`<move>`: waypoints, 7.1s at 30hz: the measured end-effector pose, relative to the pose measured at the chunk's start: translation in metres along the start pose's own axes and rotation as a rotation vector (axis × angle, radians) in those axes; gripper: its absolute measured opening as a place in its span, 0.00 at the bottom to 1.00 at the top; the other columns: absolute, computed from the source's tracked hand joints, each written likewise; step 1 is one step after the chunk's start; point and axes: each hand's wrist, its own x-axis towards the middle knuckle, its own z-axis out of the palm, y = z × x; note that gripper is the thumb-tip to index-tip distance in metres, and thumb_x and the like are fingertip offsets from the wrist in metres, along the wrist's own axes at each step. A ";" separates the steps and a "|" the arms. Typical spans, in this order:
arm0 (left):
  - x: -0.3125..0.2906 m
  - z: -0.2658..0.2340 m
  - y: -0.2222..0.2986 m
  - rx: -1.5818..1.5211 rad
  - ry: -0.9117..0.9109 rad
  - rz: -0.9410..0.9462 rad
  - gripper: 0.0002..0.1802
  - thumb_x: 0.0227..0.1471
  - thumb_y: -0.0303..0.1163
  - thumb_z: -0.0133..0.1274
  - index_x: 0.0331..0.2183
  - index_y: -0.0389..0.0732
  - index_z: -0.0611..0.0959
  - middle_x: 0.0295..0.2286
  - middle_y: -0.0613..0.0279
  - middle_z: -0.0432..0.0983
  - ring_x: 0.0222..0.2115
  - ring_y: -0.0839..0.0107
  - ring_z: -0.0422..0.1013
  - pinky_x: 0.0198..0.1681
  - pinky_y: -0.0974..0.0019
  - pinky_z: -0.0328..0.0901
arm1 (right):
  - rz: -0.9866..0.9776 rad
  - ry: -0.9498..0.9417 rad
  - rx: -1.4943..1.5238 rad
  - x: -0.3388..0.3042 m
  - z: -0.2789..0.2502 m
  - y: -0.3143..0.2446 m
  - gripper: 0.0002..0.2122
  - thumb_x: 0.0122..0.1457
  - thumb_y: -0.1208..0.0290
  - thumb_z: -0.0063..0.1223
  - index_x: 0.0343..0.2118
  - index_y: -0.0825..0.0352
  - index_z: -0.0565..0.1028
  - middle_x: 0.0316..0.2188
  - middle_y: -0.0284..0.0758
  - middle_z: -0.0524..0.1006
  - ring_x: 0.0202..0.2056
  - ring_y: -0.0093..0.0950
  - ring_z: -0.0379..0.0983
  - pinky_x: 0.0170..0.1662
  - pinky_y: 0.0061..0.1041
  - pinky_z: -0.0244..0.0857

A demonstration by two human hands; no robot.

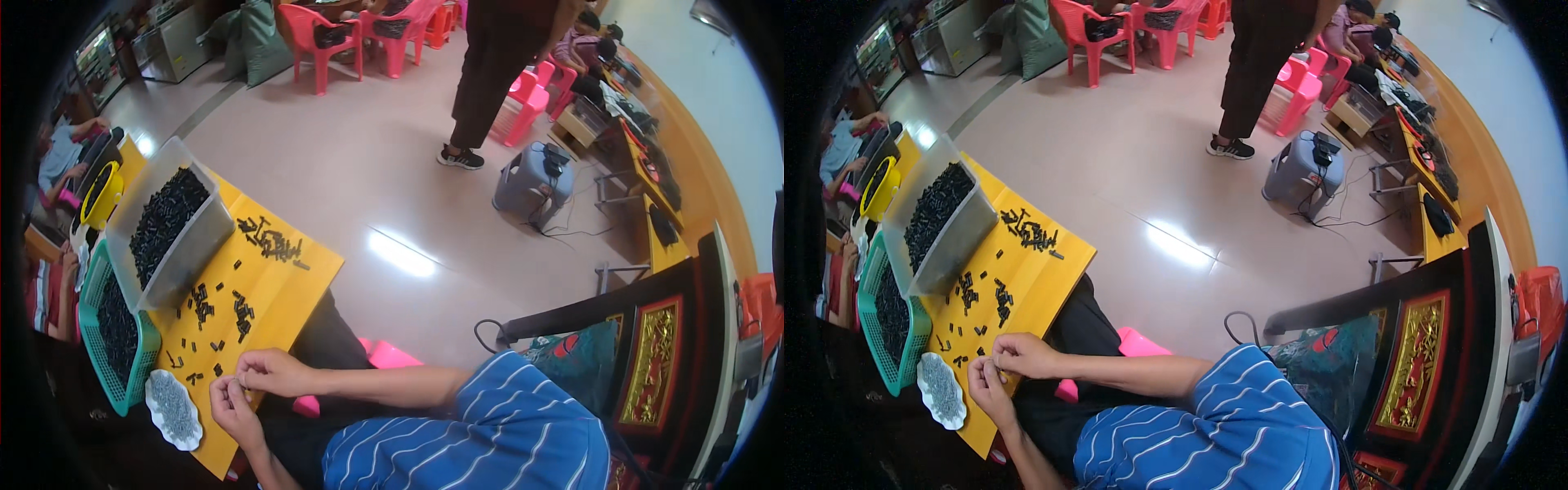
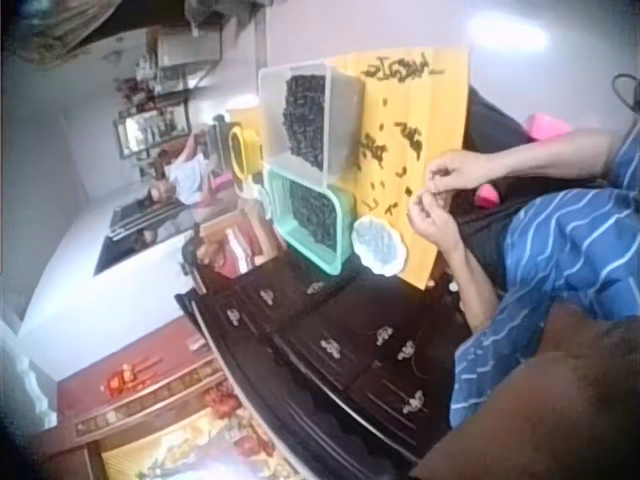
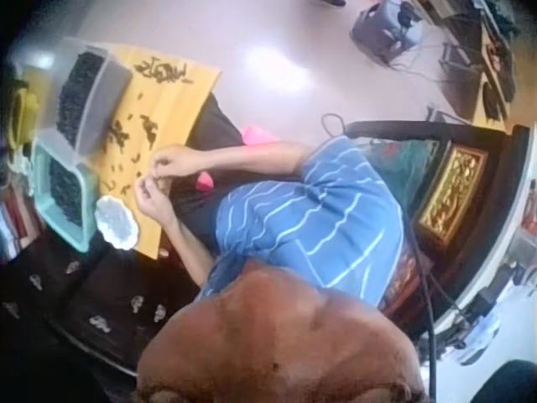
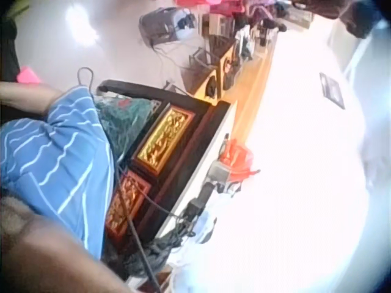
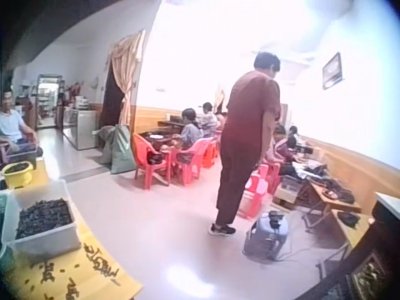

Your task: The person picks up screws and plastic components from the table, inserts the screws into the plastic pieces by hand, and places the assembled components onto the table.

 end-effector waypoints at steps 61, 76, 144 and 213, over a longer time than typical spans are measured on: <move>-0.005 0.011 0.015 0.119 0.056 0.027 0.06 0.62 0.26 0.47 0.34 0.33 0.74 0.26 0.65 0.69 0.23 0.79 0.63 0.26 0.76 0.58 | 0.084 0.072 0.279 0.000 -0.001 -0.010 0.06 0.64 0.68 0.49 0.36 0.64 0.70 0.29 0.27 0.71 0.29 0.16 0.70 0.29 0.16 0.65; -0.002 0.012 0.010 0.343 0.029 0.231 0.06 0.60 0.26 0.51 0.34 0.32 0.75 0.26 0.66 0.71 0.26 0.76 0.66 0.28 0.74 0.61 | 0.073 0.089 0.241 -0.002 -0.001 -0.015 0.06 0.65 0.67 0.49 0.36 0.64 0.70 0.28 0.26 0.70 0.28 0.15 0.69 0.29 0.16 0.65; 0.068 -0.014 0.011 0.431 -0.050 0.139 0.03 0.51 0.23 0.56 0.30 0.35 0.81 0.26 0.54 0.78 0.25 0.61 0.75 0.29 0.64 0.68 | 0.294 -0.030 0.101 -0.004 -0.004 -0.023 0.06 0.64 0.67 0.52 0.35 0.64 0.75 0.27 0.26 0.75 0.27 0.13 0.68 0.33 0.13 0.64; -0.016 -0.038 0.032 0.112 -0.027 0.057 0.05 0.51 0.21 0.57 0.33 0.32 0.82 0.25 0.64 0.79 0.23 0.81 0.72 0.28 0.75 0.67 | 0.231 -0.171 0.036 -0.009 0.005 -0.014 0.07 0.62 0.69 0.54 0.41 0.64 0.74 0.30 0.26 0.75 0.28 0.13 0.66 0.31 0.13 0.61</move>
